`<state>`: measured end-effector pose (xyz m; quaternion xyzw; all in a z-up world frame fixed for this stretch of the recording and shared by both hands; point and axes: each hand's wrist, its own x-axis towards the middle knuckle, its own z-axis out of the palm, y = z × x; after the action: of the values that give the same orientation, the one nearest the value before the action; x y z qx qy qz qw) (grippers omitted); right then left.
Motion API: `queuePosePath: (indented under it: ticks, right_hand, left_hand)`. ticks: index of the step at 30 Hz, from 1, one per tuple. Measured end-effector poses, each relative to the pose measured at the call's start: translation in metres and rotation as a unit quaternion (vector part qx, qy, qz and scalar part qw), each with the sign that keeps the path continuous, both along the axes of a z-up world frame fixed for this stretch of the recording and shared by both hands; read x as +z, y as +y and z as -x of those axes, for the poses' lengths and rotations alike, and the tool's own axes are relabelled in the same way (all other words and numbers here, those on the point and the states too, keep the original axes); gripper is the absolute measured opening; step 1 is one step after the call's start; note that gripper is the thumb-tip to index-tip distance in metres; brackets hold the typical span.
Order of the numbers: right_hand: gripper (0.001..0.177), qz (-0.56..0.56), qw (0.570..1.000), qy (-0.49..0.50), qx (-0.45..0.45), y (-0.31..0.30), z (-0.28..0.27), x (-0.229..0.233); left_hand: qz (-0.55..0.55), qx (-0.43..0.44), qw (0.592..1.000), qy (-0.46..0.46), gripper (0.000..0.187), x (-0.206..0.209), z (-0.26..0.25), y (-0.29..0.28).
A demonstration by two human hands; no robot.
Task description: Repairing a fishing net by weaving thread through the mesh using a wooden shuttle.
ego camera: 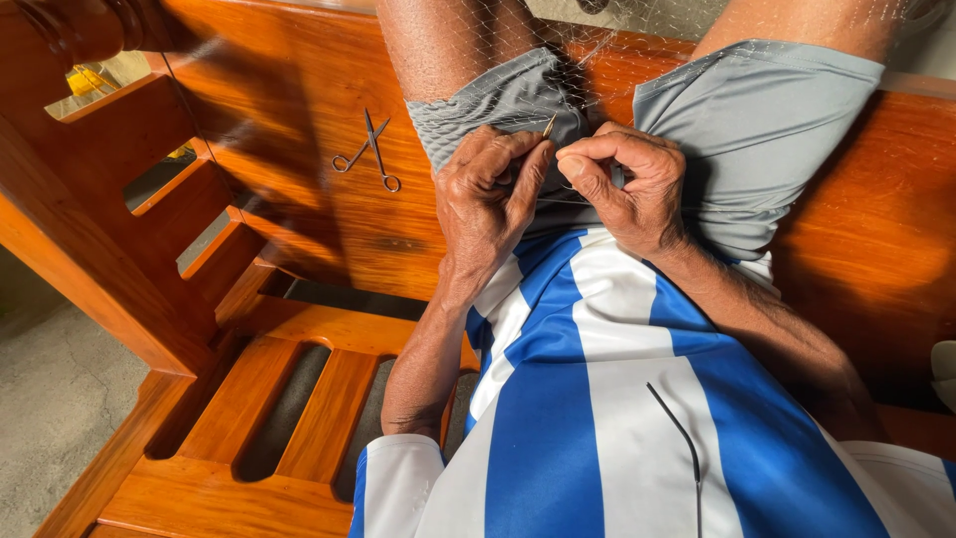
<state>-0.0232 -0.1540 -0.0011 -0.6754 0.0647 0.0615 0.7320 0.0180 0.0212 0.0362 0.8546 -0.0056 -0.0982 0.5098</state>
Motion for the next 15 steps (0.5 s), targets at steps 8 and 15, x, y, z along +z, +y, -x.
queuePosePath:
  ticks: [8, 15]
  right_hand:
    - [0.011, 0.018, 0.999, -0.026, -0.013, 0.002, -0.005, 0.001]
    - [0.011, 0.109, 0.984, -0.142, -0.004, -0.017, -0.036, 0.015]
  left_hand:
    - [0.006, 0.005, 0.997, -0.079, 0.008, -0.009, -0.009, -0.006]
    - [0.022, 0.023, 0.990, -0.140, 0.018, -0.016, -0.010, -0.012]
